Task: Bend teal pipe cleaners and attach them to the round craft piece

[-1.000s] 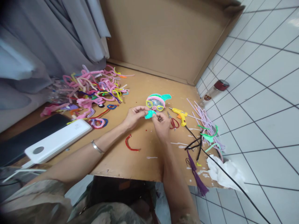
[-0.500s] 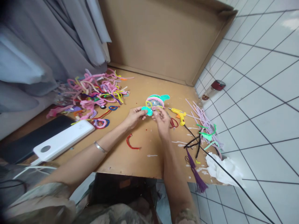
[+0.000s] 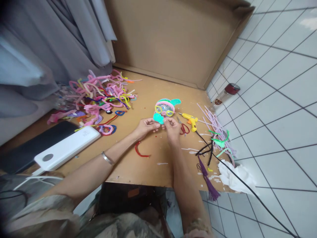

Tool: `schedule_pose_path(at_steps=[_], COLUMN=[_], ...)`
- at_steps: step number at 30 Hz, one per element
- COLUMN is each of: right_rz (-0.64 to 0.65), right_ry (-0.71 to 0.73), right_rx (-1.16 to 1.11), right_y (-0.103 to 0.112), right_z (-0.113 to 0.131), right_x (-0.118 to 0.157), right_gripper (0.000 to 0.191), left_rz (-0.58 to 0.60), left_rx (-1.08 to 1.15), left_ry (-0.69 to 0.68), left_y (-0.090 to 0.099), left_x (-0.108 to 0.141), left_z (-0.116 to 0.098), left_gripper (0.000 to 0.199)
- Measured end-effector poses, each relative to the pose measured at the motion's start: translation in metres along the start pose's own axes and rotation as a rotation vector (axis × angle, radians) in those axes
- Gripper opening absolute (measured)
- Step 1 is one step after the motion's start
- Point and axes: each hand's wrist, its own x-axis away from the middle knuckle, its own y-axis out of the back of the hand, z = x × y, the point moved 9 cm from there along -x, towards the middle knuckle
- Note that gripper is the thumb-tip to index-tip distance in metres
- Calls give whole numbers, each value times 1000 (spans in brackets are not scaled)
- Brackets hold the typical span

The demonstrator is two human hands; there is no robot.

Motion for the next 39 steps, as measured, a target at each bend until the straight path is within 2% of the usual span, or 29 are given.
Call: schedule_pose_path(at_steps=[6,15,23,28,39], right_rz=[-5,-43,102,122,139], right_ry=[-10,27,57,109,97], right_rx=[-31,6,-17,-55,-32], right_y=[-4,-4,-14,-16,-14], right_z=[1,7,13,19,17], right_x=[5,7,11,12,11], right_gripper=[25,24,30,31,26], left_rz=[-40,-15,-87,-93,-72], left_rx=[-6,-10,101,151,197], left_ry=[-7,6,45,85,99], left_y=[1,-3,7,9,3], left_x=[2,3,1,1,4], left_z=[3,4,3,4,3], left_gripper=[50,49,35,29,26])
